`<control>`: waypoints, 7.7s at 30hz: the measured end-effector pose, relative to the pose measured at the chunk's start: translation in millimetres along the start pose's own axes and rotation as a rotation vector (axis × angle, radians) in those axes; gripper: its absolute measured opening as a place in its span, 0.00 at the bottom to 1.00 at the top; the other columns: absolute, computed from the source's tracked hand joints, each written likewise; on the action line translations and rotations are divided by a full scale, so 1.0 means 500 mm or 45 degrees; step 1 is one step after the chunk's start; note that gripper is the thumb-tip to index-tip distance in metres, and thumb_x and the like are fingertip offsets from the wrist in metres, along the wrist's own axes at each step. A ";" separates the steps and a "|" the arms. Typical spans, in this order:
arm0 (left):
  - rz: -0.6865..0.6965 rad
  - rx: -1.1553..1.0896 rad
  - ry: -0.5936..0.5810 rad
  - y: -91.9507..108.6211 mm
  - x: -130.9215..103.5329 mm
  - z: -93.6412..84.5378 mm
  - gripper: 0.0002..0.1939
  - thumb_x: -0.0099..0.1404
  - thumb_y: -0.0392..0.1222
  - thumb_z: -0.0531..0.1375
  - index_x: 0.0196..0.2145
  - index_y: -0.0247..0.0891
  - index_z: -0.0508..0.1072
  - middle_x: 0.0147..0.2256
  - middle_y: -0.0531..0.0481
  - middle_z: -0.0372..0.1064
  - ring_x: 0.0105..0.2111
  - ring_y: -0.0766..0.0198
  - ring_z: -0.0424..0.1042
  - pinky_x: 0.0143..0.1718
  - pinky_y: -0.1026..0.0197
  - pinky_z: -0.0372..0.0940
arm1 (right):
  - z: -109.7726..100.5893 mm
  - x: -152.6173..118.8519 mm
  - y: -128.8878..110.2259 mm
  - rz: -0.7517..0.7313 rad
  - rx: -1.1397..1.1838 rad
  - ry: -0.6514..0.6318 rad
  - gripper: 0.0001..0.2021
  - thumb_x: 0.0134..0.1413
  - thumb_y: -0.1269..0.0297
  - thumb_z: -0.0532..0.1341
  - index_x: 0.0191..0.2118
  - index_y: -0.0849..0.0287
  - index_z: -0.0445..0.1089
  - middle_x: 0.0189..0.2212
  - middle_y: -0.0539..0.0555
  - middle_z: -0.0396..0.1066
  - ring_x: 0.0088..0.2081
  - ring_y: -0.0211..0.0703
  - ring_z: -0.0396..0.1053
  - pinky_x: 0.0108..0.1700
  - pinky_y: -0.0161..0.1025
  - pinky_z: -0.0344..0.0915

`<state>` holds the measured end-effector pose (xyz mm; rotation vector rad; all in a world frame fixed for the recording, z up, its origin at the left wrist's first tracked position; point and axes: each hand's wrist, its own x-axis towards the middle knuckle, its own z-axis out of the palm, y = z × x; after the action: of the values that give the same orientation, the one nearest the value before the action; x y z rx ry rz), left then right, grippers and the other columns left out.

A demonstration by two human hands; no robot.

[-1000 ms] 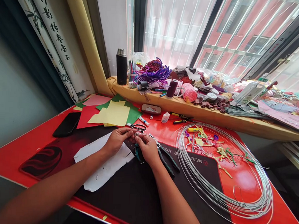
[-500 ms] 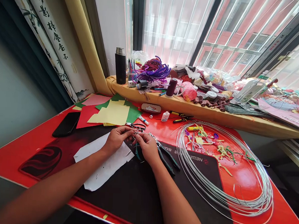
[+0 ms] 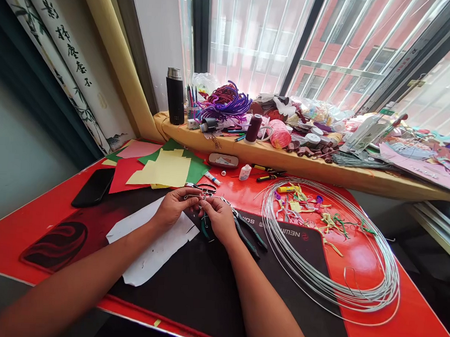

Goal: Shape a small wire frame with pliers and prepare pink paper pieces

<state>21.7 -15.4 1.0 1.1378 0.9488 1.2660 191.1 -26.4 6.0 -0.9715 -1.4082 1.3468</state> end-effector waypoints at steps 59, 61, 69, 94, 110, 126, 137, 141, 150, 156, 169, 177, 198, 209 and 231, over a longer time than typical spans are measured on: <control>-0.018 0.091 -0.474 0.008 0.019 -0.065 0.26 0.59 0.46 0.73 0.54 0.41 0.79 0.44 0.43 0.78 0.35 0.58 0.78 0.36 0.57 0.77 | -0.007 -0.002 0.005 -0.112 -0.304 -0.179 0.18 0.63 0.53 0.63 0.24 0.55 0.75 0.27 0.50 0.76 0.34 0.44 0.71 0.42 0.40 0.64; -0.030 0.075 -0.477 0.007 0.021 -0.066 0.25 0.58 0.46 0.73 0.53 0.41 0.80 0.43 0.43 0.78 0.36 0.57 0.79 0.36 0.56 0.77 | -0.006 -0.002 0.004 -0.110 -0.306 -0.182 0.18 0.64 0.53 0.63 0.25 0.55 0.76 0.27 0.50 0.76 0.34 0.44 0.72 0.43 0.41 0.64; -0.101 0.113 -0.446 0.018 0.025 -0.064 0.24 0.55 0.44 0.75 0.50 0.40 0.82 0.39 0.46 0.78 0.29 0.62 0.77 0.33 0.59 0.76 | -0.005 -0.004 0.003 -0.112 -0.328 -0.210 0.19 0.64 0.52 0.62 0.24 0.56 0.76 0.27 0.51 0.76 0.33 0.44 0.71 0.41 0.40 0.64; -0.163 0.175 -0.434 0.025 0.034 -0.065 0.22 0.54 0.43 0.74 0.48 0.39 0.83 0.38 0.47 0.77 0.28 0.64 0.76 0.34 0.59 0.74 | 0.001 -0.007 0.005 -0.083 -0.356 -0.185 0.19 0.64 0.53 0.61 0.25 0.56 0.75 0.26 0.50 0.76 0.31 0.43 0.70 0.40 0.38 0.64; -0.080 0.150 -0.338 -0.003 0.033 -0.056 0.27 0.57 0.48 0.73 0.53 0.40 0.80 0.43 0.45 0.79 0.32 0.63 0.76 0.35 0.62 0.73 | 0.004 -0.001 0.010 -0.103 -0.270 -0.137 0.16 0.65 0.53 0.61 0.28 0.56 0.75 0.26 0.51 0.77 0.34 0.45 0.73 0.44 0.41 0.66; -0.213 0.021 -0.189 0.020 0.029 -0.066 0.19 0.54 0.51 0.75 0.33 0.33 0.80 0.29 0.46 0.79 0.26 0.62 0.76 0.32 0.60 0.71 | -0.010 0.010 0.032 -0.067 -0.016 0.215 0.24 0.63 0.40 0.58 0.39 0.57 0.76 0.28 0.54 0.79 0.35 0.48 0.76 0.47 0.44 0.70; -0.370 -0.251 -0.148 -0.004 0.020 -0.042 0.20 0.54 0.49 0.75 0.39 0.32 0.81 0.32 0.43 0.80 0.29 0.62 0.77 0.33 0.62 0.71 | -0.016 0.011 0.040 -0.069 -0.126 0.292 0.22 0.62 0.43 0.61 0.28 0.56 0.72 0.23 0.51 0.73 0.29 0.45 0.69 0.41 0.42 0.66; -0.438 -0.150 -0.259 -0.003 0.014 -0.043 0.23 0.58 0.56 0.72 0.38 0.31 0.82 0.32 0.39 0.80 0.26 0.60 0.77 0.28 0.62 0.68 | -0.017 0.011 0.040 -0.071 -0.145 0.295 0.23 0.63 0.42 0.60 0.28 0.56 0.72 0.24 0.52 0.74 0.30 0.45 0.69 0.42 0.42 0.66; -0.319 -0.177 -0.389 0.007 0.007 -0.047 0.29 0.56 0.57 0.74 0.48 0.31 0.81 0.34 0.39 0.80 0.29 0.58 0.79 0.31 0.59 0.70 | -0.018 0.011 0.045 -0.083 -0.132 0.262 0.22 0.64 0.45 0.60 0.27 0.56 0.73 0.25 0.51 0.74 0.31 0.44 0.69 0.42 0.40 0.64; -0.377 -0.073 -0.285 -0.001 0.009 -0.043 0.21 0.53 0.51 0.76 0.38 0.31 0.84 0.32 0.41 0.80 0.29 0.59 0.77 0.34 0.58 0.71 | -0.017 0.011 0.041 -0.080 -0.114 0.269 0.20 0.63 0.46 0.61 0.27 0.56 0.73 0.25 0.51 0.74 0.32 0.45 0.69 0.43 0.41 0.65; -0.248 0.040 -0.157 -0.010 0.015 -0.044 0.21 0.56 0.56 0.73 0.36 0.32 0.83 0.29 0.45 0.79 0.25 0.63 0.74 0.28 0.62 0.67 | -0.012 0.009 0.037 -0.065 -0.018 0.232 0.18 0.62 0.46 0.63 0.37 0.58 0.77 0.23 0.49 0.74 0.30 0.44 0.70 0.41 0.39 0.65; -0.242 0.059 -0.140 -0.012 0.015 -0.041 0.22 0.55 0.57 0.73 0.34 0.32 0.83 0.29 0.43 0.79 0.24 0.63 0.74 0.26 0.61 0.67 | -0.012 0.013 0.044 -0.048 -0.044 0.233 0.17 0.60 0.47 0.64 0.35 0.58 0.76 0.20 0.47 0.70 0.26 0.41 0.65 0.36 0.38 0.62; -0.231 -0.085 0.019 -0.012 0.011 -0.021 0.21 0.51 0.54 0.75 0.32 0.32 0.81 0.28 0.45 0.77 0.24 0.64 0.74 0.24 0.63 0.63 | -0.003 0.013 0.034 0.039 0.030 0.219 0.21 0.53 0.42 0.66 0.34 0.59 0.73 0.15 0.42 0.55 0.18 0.34 0.50 0.21 0.35 0.44; -0.238 -0.056 0.035 -0.009 0.015 -0.019 0.23 0.50 0.56 0.75 0.32 0.32 0.80 0.28 0.45 0.77 0.25 0.63 0.73 0.24 0.63 0.62 | -0.002 0.011 0.032 0.043 -0.004 0.204 0.21 0.53 0.42 0.66 0.34 0.60 0.74 0.15 0.43 0.56 0.19 0.35 0.50 0.22 0.36 0.45; -0.214 -0.077 0.037 -0.017 0.015 -0.019 0.22 0.50 0.56 0.75 0.31 0.33 0.81 0.28 0.46 0.77 0.24 0.65 0.72 0.24 0.63 0.62 | -0.001 0.011 0.037 0.019 -0.051 0.218 0.21 0.54 0.42 0.66 0.33 0.58 0.72 0.15 0.43 0.59 0.18 0.36 0.53 0.21 0.35 0.47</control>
<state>14.9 -6.5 -9.0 0.9740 0.9995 1.1701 188.9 -19.2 -11.9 -1.0987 -1.3043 1.2194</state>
